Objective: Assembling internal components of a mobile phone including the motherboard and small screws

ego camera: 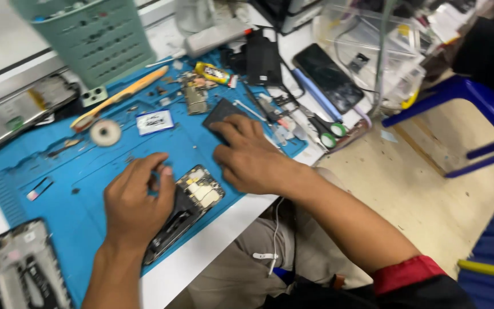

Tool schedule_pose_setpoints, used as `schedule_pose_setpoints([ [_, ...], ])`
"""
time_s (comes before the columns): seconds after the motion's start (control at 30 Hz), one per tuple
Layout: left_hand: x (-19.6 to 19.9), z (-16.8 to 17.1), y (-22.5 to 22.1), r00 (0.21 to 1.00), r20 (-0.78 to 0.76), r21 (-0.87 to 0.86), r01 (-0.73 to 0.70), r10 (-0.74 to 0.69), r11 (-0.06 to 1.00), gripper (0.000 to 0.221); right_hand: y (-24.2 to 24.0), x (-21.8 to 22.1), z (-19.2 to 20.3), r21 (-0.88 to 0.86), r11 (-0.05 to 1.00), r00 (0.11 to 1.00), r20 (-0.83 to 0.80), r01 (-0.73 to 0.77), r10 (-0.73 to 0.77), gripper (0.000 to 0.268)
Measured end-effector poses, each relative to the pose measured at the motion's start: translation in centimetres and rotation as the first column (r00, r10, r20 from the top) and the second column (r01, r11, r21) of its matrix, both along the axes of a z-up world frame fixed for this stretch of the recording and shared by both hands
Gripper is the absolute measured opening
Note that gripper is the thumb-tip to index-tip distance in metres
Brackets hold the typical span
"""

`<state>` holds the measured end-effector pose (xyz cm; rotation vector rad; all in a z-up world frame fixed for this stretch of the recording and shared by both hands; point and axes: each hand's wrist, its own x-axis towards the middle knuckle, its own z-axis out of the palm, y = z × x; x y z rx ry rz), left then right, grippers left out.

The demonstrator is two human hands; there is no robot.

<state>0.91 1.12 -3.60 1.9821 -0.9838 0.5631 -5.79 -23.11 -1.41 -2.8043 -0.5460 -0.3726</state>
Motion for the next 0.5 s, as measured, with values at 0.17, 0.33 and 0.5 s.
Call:
schedule_pose_setpoints([
  [0.17,-0.7,1.6,0.6,0.999,0.03,0.098,-0.028,0.025,0.995,0.013,-0.3,0.6,1.3,-0.114,0.992,0.994,-0.095,-0.057,0.046,0.024],
  [0.33,-0.1,0.8,0.9,0.991,0.083,0.139,-0.117,0.106,0.983,0.011,-0.5,2.0,1.8,-0.212,0.974,0.978,-0.205,-0.084,0.04,0.03],
  [0.5,-0.4,1.1,1.2,0.975,0.177,0.101,-0.154,0.135,0.983,0.012,-0.2,3.6,3.4,-0.312,0.921,0.901,-0.425,-0.234,0.085,0.032],
])
